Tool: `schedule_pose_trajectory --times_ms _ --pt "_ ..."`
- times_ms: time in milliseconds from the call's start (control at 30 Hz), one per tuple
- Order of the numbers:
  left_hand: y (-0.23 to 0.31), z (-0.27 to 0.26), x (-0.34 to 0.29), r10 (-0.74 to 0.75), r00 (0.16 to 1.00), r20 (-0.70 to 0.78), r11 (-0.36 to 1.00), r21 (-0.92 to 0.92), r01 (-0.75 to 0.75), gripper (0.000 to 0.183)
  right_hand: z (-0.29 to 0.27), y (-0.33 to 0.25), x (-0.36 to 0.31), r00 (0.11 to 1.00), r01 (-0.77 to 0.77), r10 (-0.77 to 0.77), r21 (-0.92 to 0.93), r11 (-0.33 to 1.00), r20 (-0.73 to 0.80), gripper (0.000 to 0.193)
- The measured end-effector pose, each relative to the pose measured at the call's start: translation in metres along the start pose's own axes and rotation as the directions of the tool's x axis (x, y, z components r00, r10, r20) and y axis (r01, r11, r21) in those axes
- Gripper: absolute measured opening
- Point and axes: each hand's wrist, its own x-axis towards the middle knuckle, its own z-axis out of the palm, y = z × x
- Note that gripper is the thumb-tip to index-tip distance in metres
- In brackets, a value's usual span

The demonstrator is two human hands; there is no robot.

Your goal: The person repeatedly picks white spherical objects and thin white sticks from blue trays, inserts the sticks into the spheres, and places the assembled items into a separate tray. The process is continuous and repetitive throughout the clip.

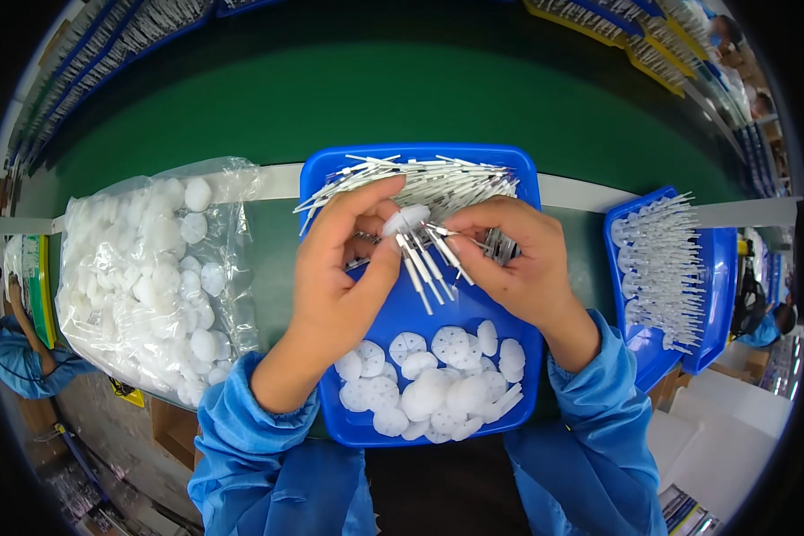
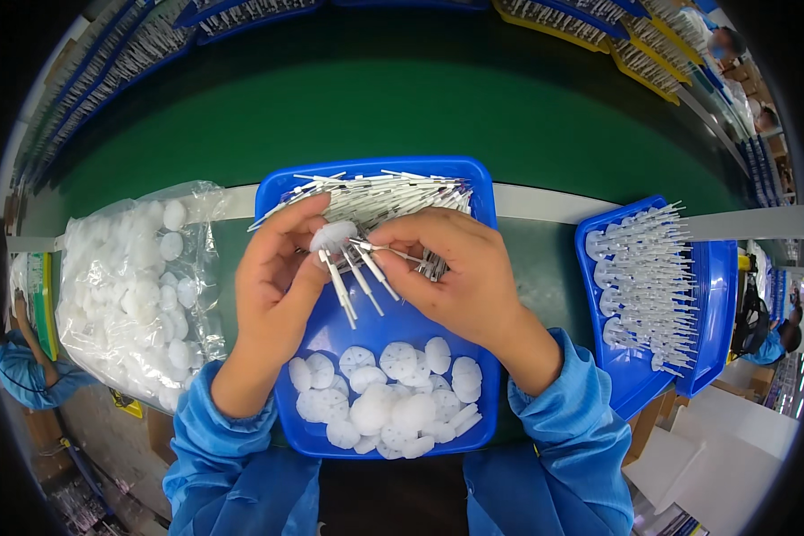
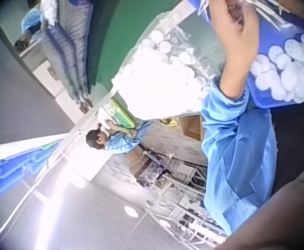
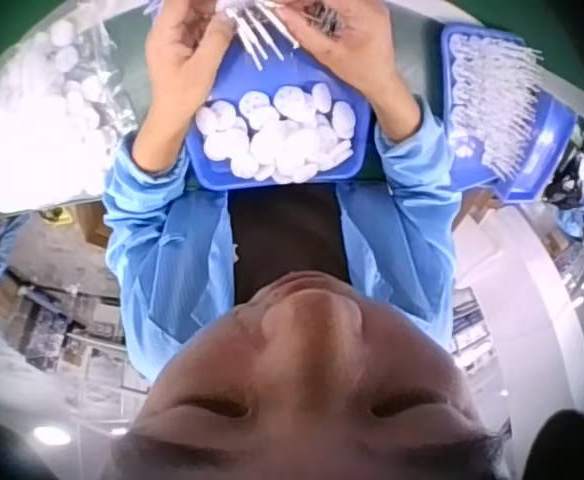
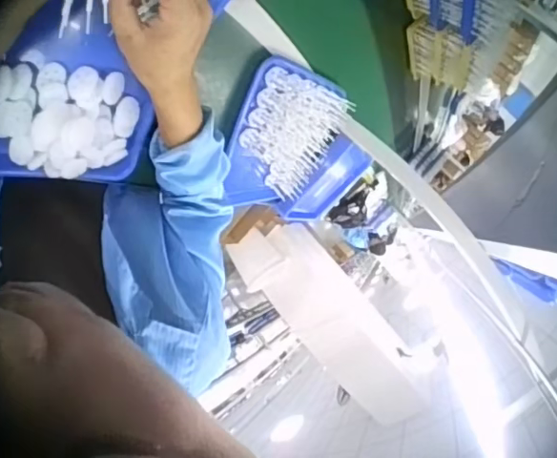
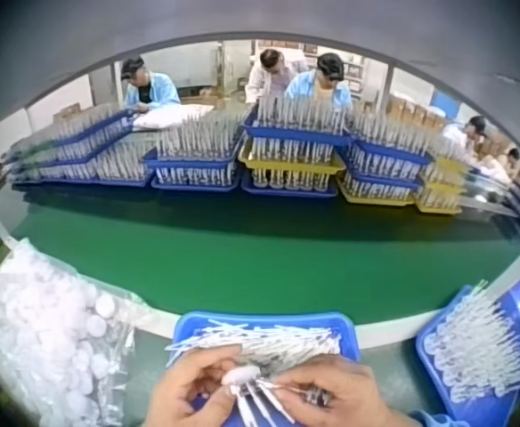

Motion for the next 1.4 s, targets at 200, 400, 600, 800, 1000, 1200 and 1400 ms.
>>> schedule_pose_trajectory --times_ms 200,400,600,800,1000,1200,1400 --pt "0.002 0.0 0.0 -0.016 0.999 -0.05 1.0 0.021 0.017 0.032 0.002 -0.005 -0.003 0.998 -0.052 0.051 -0.056 0.997 -0.029 0.017" --pt "0.006 0.003 0.003 0.116 0.993 -0.017 0.97 0.217 -0.109 0.033 0.005 -0.008 -0.007 0.995 -0.089 0.086 -0.079 0.993 -0.043 0.018" --pt "0.007 0.003 0.004 0.146 0.989 -0.015 0.955 0.263 -0.137 0.035 0.005 -0.004 -0.005 0.999 -0.019 0.014 -0.164 0.986 -0.033 0.014" --pt "0.009 0.006 0.002 0.156 0.987 0.035 0.897 0.413 -0.156 0.036 0.006 -0.003 -0.006 0.996 0.084 -0.092 -0.329 0.941 -0.009 0.015" --pt "0.016 0.008 0.001 0.217 0.972 0.084 0.775 0.59 -0.224 0.036 0.007 -0.004 -0.006 0.982 0.132 -0.18 -0.462 0.877 -0.062 0.015" --pt "0.014 0.008 -0.004 0.179 0.982 0.055 0.783 0.597 -0.176 0.034 0.006 -0.003 -0.007 0.944 0.286 -0.329 -0.552 0.783 0.023 0.016" --pt "0.012 0.01 -0.009 0.101 0.995 0.016 0.859 0.504 -0.095 0.029 0.008 0.001 -0.006 0.901 0.387 -0.429 -0.572 0.724 0.066 0.021"
